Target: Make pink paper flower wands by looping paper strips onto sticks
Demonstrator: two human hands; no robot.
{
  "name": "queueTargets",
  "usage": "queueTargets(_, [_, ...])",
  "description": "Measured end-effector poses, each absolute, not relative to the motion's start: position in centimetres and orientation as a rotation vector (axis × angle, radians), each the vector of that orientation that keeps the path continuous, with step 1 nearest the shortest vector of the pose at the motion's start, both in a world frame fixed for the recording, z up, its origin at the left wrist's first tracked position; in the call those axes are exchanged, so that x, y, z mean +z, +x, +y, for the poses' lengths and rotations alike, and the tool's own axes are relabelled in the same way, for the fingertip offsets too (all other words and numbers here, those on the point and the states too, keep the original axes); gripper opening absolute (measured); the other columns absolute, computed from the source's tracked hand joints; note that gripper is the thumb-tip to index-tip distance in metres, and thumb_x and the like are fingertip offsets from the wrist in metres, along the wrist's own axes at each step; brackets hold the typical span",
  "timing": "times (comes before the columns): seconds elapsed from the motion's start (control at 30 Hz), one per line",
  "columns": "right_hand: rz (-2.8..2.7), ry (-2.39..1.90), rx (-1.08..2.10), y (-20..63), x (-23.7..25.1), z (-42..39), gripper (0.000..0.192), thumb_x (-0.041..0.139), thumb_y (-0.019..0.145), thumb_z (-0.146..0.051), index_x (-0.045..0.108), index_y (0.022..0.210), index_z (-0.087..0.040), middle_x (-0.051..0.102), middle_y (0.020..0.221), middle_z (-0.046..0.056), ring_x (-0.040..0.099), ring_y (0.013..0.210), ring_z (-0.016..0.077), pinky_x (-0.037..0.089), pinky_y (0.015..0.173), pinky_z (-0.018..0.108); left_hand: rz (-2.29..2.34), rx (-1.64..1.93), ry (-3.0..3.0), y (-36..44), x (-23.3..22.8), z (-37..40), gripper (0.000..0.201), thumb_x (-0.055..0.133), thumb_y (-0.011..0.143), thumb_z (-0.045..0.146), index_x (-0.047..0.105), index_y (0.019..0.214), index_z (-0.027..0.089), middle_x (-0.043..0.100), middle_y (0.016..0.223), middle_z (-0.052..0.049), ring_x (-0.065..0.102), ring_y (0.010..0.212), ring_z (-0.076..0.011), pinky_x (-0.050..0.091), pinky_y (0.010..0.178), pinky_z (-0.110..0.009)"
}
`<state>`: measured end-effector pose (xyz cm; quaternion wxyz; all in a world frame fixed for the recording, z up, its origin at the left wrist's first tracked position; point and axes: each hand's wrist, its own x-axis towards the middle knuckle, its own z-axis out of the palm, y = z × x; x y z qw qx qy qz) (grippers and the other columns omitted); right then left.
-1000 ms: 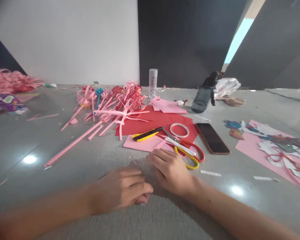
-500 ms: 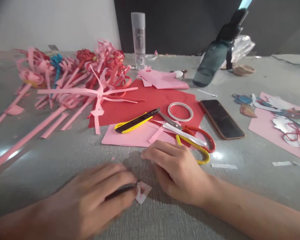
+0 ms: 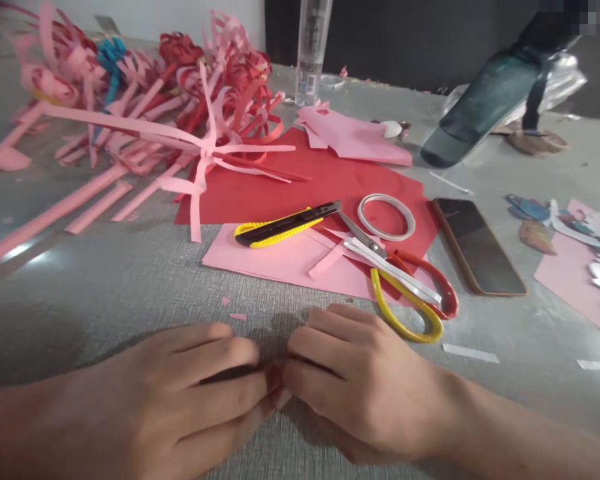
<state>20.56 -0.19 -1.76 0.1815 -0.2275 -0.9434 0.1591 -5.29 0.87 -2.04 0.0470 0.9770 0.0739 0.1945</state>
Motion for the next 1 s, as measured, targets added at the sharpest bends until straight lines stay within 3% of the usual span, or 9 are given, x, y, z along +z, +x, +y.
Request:
queueTargets(0.1, [-2.67,-0.652,0.48,20.9,-1.7,-0.2,0.021,0.051,0.093,-0.005,0.068,0.103,-0.012,0.067,0.087,0.007,0.052,0.074,0.0196,0.043,0.064,0.035,0.205,0.559,2.985,-5.3,-1.9,1.2,0.025,0.052,0.102,0.015,0.077,0.102,0.016,0.073,0.098,-0.003,0.06,0.082,-0.0184,0.055,0.074,-0.037])
queueTargets(0.3, [-2.75,-0.67,0.456,21.1,-1.3,-0.2,0.021,0.048,0.101,-0.013,0.069,0.103,-0.014,0.068,0.087,0.006,0.053,0.074,0.0193,0.043,0.063,0.035,0.263,0.535,2.983,-5.4,-1.9,1.3,0.026,0.053,0.101,0.017,0.078,0.097,0.025,0.075,0.11,-0.004,0.063,0.091,-0.0189,0.056,0.086,-0.034])
queueTargets(0.57, [-2.764,-0.678,0.318,20.3,-1.0,-0.1,0.026,0.048,0.106,-0.016,0.07,0.092,-0.015,0.067,0.078,0.003,0.052,0.069,0.0164,0.038,0.06,0.033,0.301,0.525,2.923,-5.5,-1.9,1.3,0.026,0.053,0.103,0.019,0.077,0.094,0.023,0.074,0.096,-0.004,0.06,0.085,-0.0185,0.055,0.081,-0.032])
queueTargets(0.8, [-2.773,-0.671,0.298,20.1,-1.1,-0.3,0.027,0.047,0.106,-0.017,0.071,0.094,-0.015,0.065,0.076,0.002,0.049,0.068,0.0159,0.036,0.059,0.033,0.311,0.477,2.979,-5.8,-1.9,1.5,0.034,0.043,0.106,0.015,0.076,0.112,0.022,0.074,0.103,-0.001,0.057,0.087,-0.0207,0.052,0.086,-0.041])
queueTargets(1.0, [-2.792,-0.662,0.347,20.1,-1.3,-0.2,0.023,0.049,0.106,-0.018,0.069,0.095,-0.016,0.064,0.079,0.002,0.049,0.071,0.0168,0.036,0.062,0.034,0.234,0.47,2.968,-5.8,-1.8,1.6,0.034,0.043,0.107,0.015,0.075,0.114,0.02,0.074,0.104,-0.002,0.055,0.082,-0.0187,0.049,0.085,-0.041])
